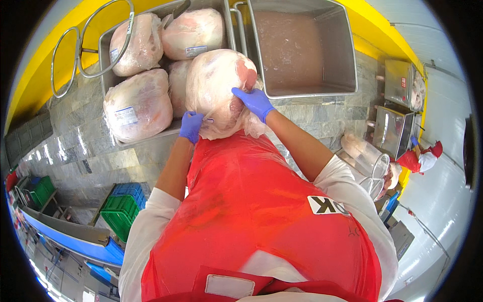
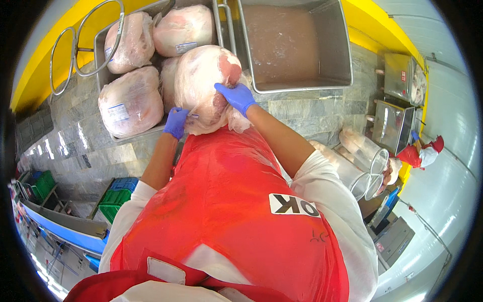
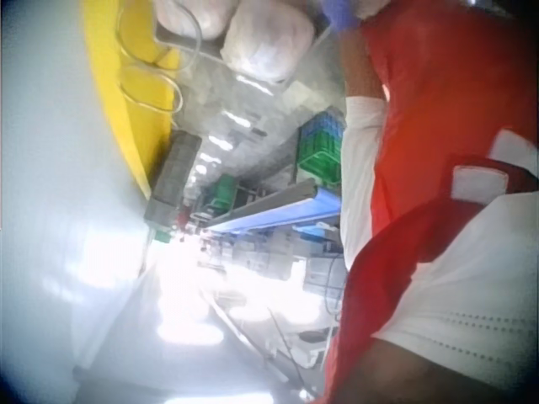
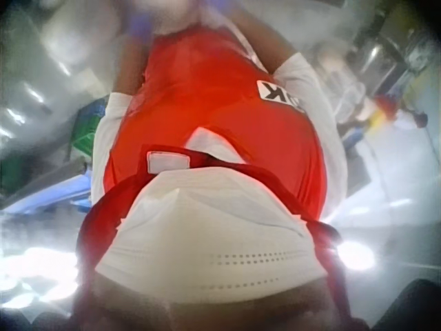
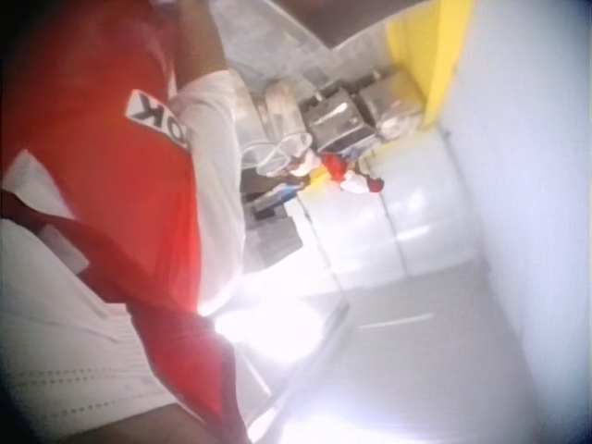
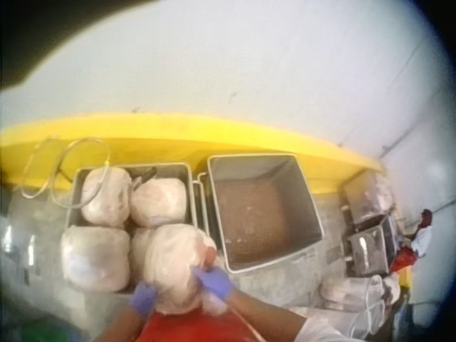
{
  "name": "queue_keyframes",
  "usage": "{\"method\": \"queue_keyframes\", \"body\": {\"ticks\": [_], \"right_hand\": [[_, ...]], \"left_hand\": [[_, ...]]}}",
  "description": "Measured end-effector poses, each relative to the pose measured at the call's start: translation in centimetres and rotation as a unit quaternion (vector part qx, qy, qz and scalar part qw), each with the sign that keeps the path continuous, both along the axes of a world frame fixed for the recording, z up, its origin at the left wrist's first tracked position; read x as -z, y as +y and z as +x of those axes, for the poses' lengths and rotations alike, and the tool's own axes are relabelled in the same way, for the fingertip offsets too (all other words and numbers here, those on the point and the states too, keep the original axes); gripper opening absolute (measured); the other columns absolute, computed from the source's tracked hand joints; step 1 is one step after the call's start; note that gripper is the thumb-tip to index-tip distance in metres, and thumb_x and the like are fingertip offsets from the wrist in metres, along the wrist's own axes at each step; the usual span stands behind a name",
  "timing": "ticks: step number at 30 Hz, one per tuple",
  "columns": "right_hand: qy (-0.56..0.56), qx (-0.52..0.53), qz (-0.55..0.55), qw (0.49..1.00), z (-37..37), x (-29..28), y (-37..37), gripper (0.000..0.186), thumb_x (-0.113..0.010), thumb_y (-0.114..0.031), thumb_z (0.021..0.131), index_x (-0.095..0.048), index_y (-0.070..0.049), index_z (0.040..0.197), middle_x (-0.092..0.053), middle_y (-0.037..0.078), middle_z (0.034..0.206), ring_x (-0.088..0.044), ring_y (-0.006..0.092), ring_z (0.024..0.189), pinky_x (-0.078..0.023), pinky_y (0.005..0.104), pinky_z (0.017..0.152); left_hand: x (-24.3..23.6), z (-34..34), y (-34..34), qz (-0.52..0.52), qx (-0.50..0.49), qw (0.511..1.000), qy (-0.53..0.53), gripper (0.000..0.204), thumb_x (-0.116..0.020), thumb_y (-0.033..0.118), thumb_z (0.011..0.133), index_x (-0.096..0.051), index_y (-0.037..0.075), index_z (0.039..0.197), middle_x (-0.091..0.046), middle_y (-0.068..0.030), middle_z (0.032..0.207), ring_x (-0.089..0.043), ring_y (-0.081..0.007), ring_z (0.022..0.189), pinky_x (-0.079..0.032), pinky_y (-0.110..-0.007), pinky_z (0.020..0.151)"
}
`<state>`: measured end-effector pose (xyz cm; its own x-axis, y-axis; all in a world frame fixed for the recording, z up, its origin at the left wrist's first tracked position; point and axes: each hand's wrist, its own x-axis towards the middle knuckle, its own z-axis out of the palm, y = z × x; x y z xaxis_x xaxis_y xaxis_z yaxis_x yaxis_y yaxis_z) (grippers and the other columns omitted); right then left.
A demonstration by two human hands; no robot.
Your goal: The person removes vacuum-sealed meat portions from a metal tray, cuts open the plastic packaging with a knife, and trims excess fat and connective tissue from the meat. The trimmed pieces are placed into a second metal tray.
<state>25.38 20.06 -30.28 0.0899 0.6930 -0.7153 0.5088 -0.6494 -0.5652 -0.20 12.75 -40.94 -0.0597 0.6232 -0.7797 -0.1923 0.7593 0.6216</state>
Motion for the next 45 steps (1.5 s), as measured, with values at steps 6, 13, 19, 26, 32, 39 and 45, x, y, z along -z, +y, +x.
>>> {"method": "queue_keyframes", "body": {"ticks": [6,13,19,26,32,39,45], "right_hand": [[0.201,0.071,0.002,0.977,2.9,2.9,-0.8,0.033,-0.072,-0.027,0.087,-0.071,0.004,0.096,-0.070,0.011,0.084,-0.065,0.0181,0.075,-0.053,0.0319,0.071],[0.182,0.117,0.006,0.976,1.8,2.0,-1.5,0.038,-0.074,-0.033,0.085,-0.072,0.004,0.094,-0.068,0.010,0.080,-0.062,0.0171,0.072,-0.051,0.0325,0.068],[0.209,0.124,-0.016,0.970,1.5,3.4,-0.9,0.044,-0.073,-0.031,0.083,-0.070,0.010,0.098,-0.069,0.011,0.083,-0.062,0.0175,0.074,-0.052,0.0344,0.070],[-0.014,-0.025,0.075,0.997,0.3,4.5,0.6,0.046,-0.072,-0.039,0.077,-0.073,0.000,0.100,-0.072,0.021,0.096,-0.069,0.0306,0.090,-0.055,0.0389,0.080],[-0.011,-0.043,0.059,0.997,2.1,4.5,-0.9,0.052,-0.062,-0.042,0.075,-0.073,0.001,0.103,-0.069,0.028,0.104,-0.068,0.0395,0.101,-0.053,0.0445,0.089],[-0.007,-0.135,0.053,0.989,1.6,6.5,-1.4,0.041,-0.063,-0.038,0.077,-0.073,0.001,0.086,-0.070,0.027,0.083,-0.071,0.0384,0.082,-0.055,0.0466,0.073],[-0.009,-0.160,0.041,0.986,2.6,6.8,-0.6,0.037,-0.064,-0.032,0.079,-0.071,0.001,0.092,-0.068,0.028,0.092,-0.067,0.0428,0.088,-0.053,0.0476,0.078]], "left_hand": [[-4.3,0.6,0.0,-0.083,-0.019,0.988,-0.130,0.016,-0.053,0.011,0.092,-0.062,-0.002,0.095,-0.071,-0.0212,0.093,-0.067,-0.0259,0.066,-0.054,-0.034,0.053],[-5.4,1.3,-0.8,-0.178,-0.068,0.971,-0.144,0.025,-0.054,0.016,0.096,-0.063,-0.002,0.111,-0.070,-0.0132,0.095,-0.067,-0.0254,0.078,-0.054,-0.036,0.060],[-3.8,0.6,-1.3,-0.207,0.003,0.970,-0.130,0.023,-0.054,0.016,0.096,-0.063,0.000,0.109,-0.067,-0.0113,0.090,-0.066,-0.0248,0.079,-0.053,-0.037,0.062],[-6.2,0.2,-0.5,0.270,0.575,0.693,0.341,0.035,-0.072,0.026,0.081,-0.064,0.007,0.109,-0.069,-0.0227,0.098,-0.064,-0.0446,0.091,-0.053,-0.049,0.076],[5.0,-1.8,-1.3,-0.091,0.155,0.979,0.099,0.030,-0.058,0.026,0.092,-0.072,0.001,0.098,-0.070,-0.0099,0.085,-0.066,-0.0253,0.072,-0.054,-0.040,0.068],[2.8,-3.6,-2.9,0.232,0.531,0.697,0.422,0.034,-0.074,0.018,0.075,-0.068,0.009,0.108,-0.070,-0.0218,0.098,-0.067,-0.0423,0.094,-0.054,-0.048,0.082],[1.9,0.6,-1.5,-0.005,0.372,0.792,0.484,0.033,-0.060,0.022,0.083,-0.069,0.000,0.105,-0.068,-0.0264,0.107,-0.066,-0.0416,0.100,-0.053,-0.048,0.083]]}}
